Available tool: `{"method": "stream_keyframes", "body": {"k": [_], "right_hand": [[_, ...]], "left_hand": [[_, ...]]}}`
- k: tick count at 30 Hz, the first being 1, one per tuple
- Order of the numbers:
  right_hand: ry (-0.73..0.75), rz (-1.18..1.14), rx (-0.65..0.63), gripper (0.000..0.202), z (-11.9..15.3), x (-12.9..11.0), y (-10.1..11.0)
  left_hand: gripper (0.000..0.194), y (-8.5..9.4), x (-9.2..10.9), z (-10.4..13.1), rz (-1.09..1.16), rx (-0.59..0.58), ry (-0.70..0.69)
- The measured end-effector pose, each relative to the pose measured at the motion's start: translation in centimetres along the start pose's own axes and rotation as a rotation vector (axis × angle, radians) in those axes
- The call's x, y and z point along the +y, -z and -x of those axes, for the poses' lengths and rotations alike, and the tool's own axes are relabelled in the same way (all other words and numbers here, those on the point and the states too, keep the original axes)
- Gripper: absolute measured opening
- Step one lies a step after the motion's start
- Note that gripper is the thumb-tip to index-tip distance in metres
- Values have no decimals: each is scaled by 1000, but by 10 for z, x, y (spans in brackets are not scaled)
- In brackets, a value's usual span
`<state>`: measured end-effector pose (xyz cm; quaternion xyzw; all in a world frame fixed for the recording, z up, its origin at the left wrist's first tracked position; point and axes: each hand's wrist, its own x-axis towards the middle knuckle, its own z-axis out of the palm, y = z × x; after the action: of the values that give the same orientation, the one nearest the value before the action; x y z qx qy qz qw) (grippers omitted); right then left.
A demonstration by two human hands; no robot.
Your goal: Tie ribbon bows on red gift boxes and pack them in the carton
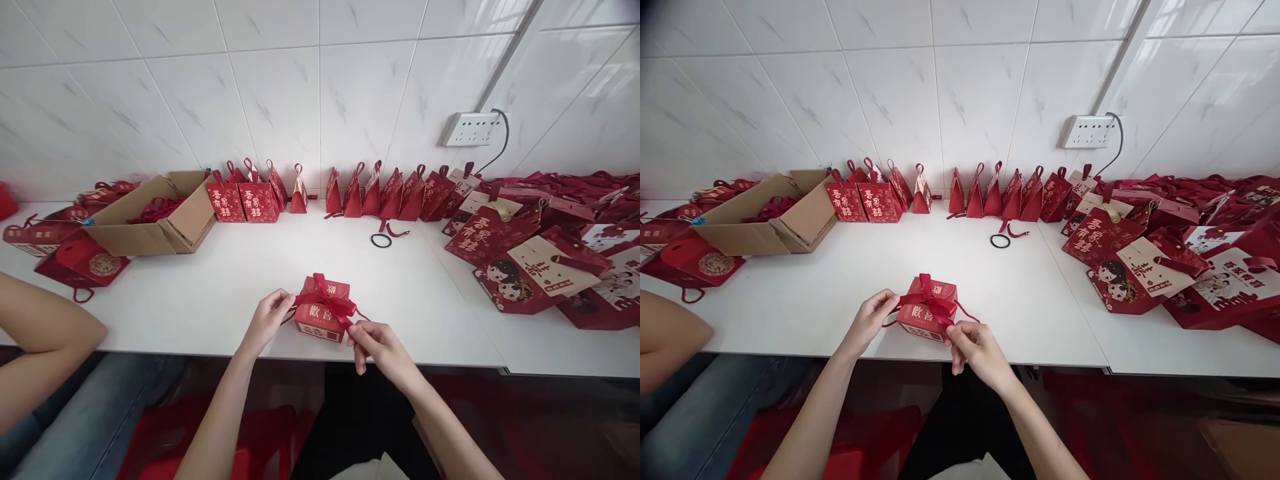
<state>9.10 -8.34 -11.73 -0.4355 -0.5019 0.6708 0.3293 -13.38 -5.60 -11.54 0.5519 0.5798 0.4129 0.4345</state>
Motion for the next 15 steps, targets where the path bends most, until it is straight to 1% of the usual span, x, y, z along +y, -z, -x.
{"method": "stream_keyframes", "body": {"k": [1, 3, 6, 7, 8, 9, 11, 13, 15], "right_hand": [[16, -9, 28, 44, 0, 0, 8], [68, -54, 148, 39, 0, -1, 30], [200, -199, 468, 36, 4, -4, 69], [228, -249, 551, 38, 7, -5, 82], [239, -281, 593, 40, 11, -6, 92], [240, -298, 609, 41, 15, -8, 101], [229, -288, 581, 41, 24, -10, 112], [232, -249, 544, 42, 32, -14, 116], [257, -204, 530, 44, 38, -19, 116]], "left_hand": [[32, 3, -2, 1, -8, 34, -14], [30, 12, -9, 0, 7, 173, -36], [28, 35, -23, -3, 85, 445, -27], [27, 44, -28, -3, 107, 502, -19], [27, 53, -31, -2, 124, 534, -12], [28, 61, -34, -1, 139, 552, -5], [28, 73, -35, 4, 171, 555, 12], [28, 79, -32, 8, 213, 546, 29], [27, 82, -27, 10, 231, 554, 32]]}}
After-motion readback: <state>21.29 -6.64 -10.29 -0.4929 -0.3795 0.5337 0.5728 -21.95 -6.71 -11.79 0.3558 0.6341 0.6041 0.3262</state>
